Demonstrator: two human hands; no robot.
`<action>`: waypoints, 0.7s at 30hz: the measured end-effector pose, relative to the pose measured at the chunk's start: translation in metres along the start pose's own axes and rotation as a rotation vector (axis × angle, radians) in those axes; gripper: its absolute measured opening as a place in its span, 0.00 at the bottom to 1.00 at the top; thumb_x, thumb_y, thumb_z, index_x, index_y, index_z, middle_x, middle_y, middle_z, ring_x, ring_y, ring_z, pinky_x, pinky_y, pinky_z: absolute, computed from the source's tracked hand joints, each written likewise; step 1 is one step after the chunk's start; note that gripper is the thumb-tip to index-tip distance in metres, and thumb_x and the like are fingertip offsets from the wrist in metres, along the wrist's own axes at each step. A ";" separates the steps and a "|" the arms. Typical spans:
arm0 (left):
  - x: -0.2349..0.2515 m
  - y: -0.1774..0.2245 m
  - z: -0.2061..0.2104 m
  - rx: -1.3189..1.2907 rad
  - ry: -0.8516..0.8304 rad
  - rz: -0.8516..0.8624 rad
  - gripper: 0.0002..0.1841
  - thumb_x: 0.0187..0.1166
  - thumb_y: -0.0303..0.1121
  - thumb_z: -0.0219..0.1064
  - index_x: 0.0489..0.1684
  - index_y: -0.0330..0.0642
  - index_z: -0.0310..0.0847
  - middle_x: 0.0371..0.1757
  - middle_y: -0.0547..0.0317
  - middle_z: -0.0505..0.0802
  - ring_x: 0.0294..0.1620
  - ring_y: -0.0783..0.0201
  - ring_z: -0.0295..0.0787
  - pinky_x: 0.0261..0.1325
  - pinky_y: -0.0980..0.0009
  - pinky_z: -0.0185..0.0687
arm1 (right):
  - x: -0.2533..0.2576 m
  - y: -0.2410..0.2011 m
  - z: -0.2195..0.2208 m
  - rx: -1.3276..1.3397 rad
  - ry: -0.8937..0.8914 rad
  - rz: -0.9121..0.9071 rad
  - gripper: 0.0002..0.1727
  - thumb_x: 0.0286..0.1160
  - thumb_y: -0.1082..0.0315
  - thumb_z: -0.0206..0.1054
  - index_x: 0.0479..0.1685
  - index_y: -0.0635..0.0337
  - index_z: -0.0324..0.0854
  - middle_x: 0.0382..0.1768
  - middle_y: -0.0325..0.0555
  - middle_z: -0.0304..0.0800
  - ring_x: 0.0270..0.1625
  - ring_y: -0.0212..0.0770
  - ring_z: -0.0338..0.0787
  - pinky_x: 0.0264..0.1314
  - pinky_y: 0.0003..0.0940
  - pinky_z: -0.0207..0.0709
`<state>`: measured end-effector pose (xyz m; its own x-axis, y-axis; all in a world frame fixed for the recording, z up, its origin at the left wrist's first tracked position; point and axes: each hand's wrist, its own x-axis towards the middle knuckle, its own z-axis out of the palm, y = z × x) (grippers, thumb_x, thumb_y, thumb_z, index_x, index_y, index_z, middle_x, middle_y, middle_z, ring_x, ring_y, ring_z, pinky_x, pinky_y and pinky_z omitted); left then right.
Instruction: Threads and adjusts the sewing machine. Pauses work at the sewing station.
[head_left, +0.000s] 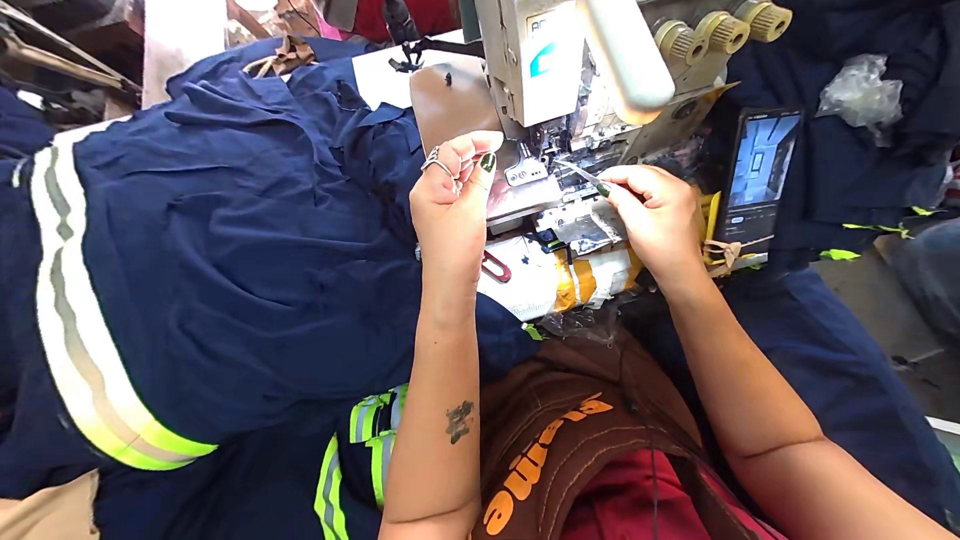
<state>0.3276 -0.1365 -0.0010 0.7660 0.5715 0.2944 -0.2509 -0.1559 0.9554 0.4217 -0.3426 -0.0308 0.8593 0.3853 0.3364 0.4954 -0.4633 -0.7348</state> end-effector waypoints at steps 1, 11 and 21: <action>0.000 0.000 0.000 -0.001 0.004 0.004 0.10 0.84 0.21 0.62 0.57 0.32 0.84 0.56 0.53 0.93 0.55 0.62 0.93 0.61 0.65 0.90 | 0.000 0.001 0.000 0.002 -0.001 0.004 0.10 0.83 0.66 0.65 0.49 0.49 0.94 0.51 0.39 0.96 0.54 0.33 0.92 0.59 0.38 0.83; -0.001 -0.001 -0.001 0.011 -0.008 0.028 0.11 0.83 0.20 0.62 0.57 0.32 0.85 0.56 0.52 0.93 0.57 0.62 0.92 0.63 0.65 0.89 | 0.002 0.005 0.005 0.051 -0.003 -0.003 0.10 0.83 0.66 0.65 0.49 0.50 0.94 0.51 0.39 0.95 0.54 0.31 0.91 0.59 0.36 0.83; -0.001 0.001 0.000 0.004 -0.016 0.020 0.10 0.83 0.20 0.62 0.56 0.32 0.85 0.55 0.52 0.93 0.56 0.62 0.93 0.62 0.65 0.90 | 0.004 0.006 0.005 0.049 0.000 0.003 0.10 0.83 0.65 0.65 0.49 0.50 0.93 0.50 0.38 0.95 0.52 0.30 0.91 0.58 0.34 0.82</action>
<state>0.3267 -0.1377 -0.0006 0.7702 0.5554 0.3135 -0.2636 -0.1705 0.9495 0.4278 -0.3400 -0.0367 0.8605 0.3842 0.3345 0.4864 -0.4250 -0.7634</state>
